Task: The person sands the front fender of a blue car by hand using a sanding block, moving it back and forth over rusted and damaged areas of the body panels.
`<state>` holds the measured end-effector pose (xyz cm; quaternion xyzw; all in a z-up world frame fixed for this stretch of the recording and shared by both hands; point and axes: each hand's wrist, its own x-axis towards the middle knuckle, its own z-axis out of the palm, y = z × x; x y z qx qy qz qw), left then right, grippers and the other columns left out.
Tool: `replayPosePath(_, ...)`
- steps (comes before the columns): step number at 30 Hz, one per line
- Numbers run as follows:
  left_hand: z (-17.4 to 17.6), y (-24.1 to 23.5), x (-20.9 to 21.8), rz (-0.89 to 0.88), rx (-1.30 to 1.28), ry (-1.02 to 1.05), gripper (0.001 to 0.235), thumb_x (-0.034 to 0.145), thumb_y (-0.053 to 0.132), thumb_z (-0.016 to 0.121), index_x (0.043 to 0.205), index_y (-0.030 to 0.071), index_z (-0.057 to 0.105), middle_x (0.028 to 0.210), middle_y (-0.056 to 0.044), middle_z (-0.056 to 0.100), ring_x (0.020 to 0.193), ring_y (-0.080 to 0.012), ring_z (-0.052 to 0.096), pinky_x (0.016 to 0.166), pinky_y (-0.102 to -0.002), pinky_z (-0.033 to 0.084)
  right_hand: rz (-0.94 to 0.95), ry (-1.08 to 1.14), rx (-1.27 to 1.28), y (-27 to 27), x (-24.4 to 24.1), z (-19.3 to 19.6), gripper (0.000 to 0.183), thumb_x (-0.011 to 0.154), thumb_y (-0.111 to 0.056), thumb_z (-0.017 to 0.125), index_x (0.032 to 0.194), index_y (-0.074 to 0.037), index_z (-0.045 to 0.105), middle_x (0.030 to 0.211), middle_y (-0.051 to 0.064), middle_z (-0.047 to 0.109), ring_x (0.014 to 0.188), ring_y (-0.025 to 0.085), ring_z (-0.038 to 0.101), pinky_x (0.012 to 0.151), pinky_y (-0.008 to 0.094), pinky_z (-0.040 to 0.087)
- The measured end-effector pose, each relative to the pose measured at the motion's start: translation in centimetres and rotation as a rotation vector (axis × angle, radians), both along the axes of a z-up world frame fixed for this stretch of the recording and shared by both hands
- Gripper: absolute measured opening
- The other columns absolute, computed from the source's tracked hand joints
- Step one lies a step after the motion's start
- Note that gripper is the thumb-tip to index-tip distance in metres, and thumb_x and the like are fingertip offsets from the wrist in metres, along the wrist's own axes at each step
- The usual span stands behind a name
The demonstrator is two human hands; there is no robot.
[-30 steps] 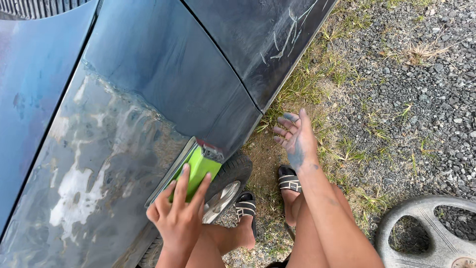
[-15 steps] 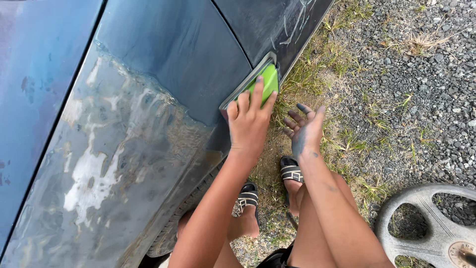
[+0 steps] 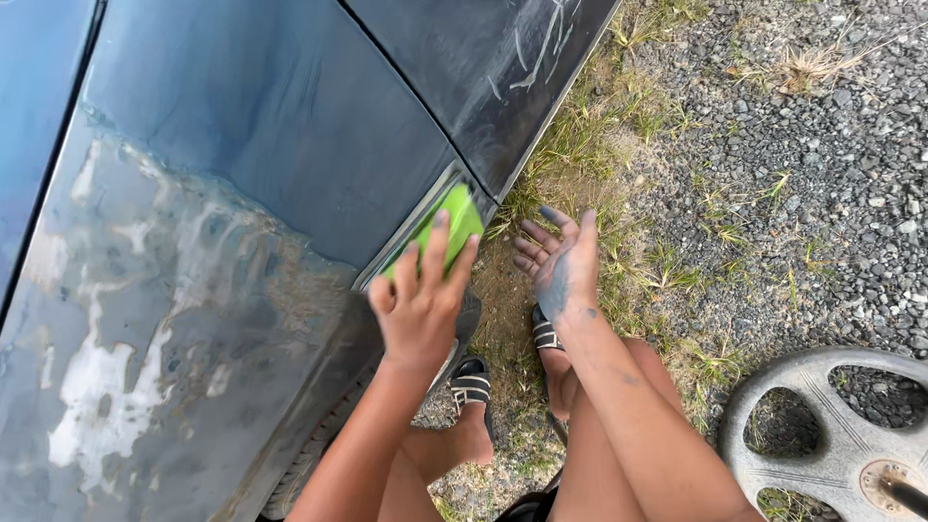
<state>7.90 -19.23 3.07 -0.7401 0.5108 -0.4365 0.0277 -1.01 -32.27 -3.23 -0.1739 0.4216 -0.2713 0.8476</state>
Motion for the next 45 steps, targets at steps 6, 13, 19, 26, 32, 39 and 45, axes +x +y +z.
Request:
replayPosePath(6,-0.5,-8.7,0.4,-0.151,-0.107,0.125,0.008,0.085,0.024,0.085,0.088,0.029,0.079,0.128,-0.006,0.065,0.094,-0.0277,0.049,0.083,-0.045,0.032,-0.036,0.033,-0.070,1.2,1.0,-2.6,0.082,0.099,-0.071,0.018,0.150,-0.010,0.036,0.121,0.018,0.056,0.097,0.028,0.062,0.076,0.037,0.050)
replayPosePath(13,5.1,10.8,-1.6,0.101,0.145,0.137,0.028,0.102,0.028,0.067,0.118,0.050,0.070,0.142,0.007,0.063,0.109,-0.0223,0.051,0.084,-0.043,0.023,0.032,0.031,-0.023,1.7,0.4,0.0,0.079,0.101,-0.067,0.020,0.149,-0.008,0.039,0.131,0.029,0.055,0.111,0.038,0.059,0.087,0.046,0.048)
replayPosePath(19,4.1,6.3,-0.6,0.087,0.042,0.060,0.026,0.105,0.028,0.064,0.113,0.052,0.068,0.138,0.008,0.066,0.104,-0.0226,0.053,0.080,-0.043,0.024,0.148,0.003,-0.005,2.9,1.5,-0.7,0.078,0.102,-0.066,0.020,0.147,-0.006,0.041,0.125,0.025,0.057,0.101,0.032,0.062,0.079,0.041,0.050)
replayPosePath(26,-1.4,-11.3,1.3,-0.169,-0.265,0.163,0.012,0.086,0.022,0.084,0.086,0.031,0.076,0.127,-0.005,0.067,0.093,-0.0297,0.051,0.081,-0.046,0.031,0.059,-0.054,-0.026,2.4,3.6,-5.9,0.087,0.097,-0.077,0.026,0.151,-0.010,0.037,0.128,0.029,0.060,0.106,0.040,0.067,0.087,0.047,0.054)
replayPosePath(32,3.8,4.9,-0.8,0.037,-0.034,0.108,0.025,0.101,0.027,0.068,0.115,0.048,0.071,0.136,0.004,0.065,0.102,-0.0226,0.055,0.081,-0.043,0.027,0.260,-0.007,-0.069,2.9,2.6,0.5,0.087,0.099,-0.071,0.023,0.150,-0.002,0.039,0.134,0.028,0.057,0.107,0.033,0.062,0.084,0.041,0.052)
replayPosePath(39,4.5,11.7,-2.0,0.168,-0.044,0.056,0.019,0.103,0.043,0.075,0.115,0.057,0.072,0.136,0.010,0.069,0.095,-0.0179,0.060,0.089,-0.038,0.028,0.373,-0.059,0.009,4.0,3.4,0.5,0.071,0.101,-0.063,0.024,0.115,-0.006,0.065,0.107,0.018,0.070,0.079,0.025,0.064,0.068,0.035,0.049)
replayPosePath(45,0.8,-0.6,0.0,0.026,-0.024,0.042,0.015,0.106,0.041,0.066,0.119,0.048,0.069,0.144,0.004,0.062,0.101,-0.0173,0.060,0.080,-0.039,0.033,0.102,-0.087,0.020,5.2,3.5,-1.1,0.065,0.101,-0.063,0.031,0.107,-0.008,0.065,0.089,0.012,0.069,0.072,0.023,0.062,0.066,0.036,0.047)
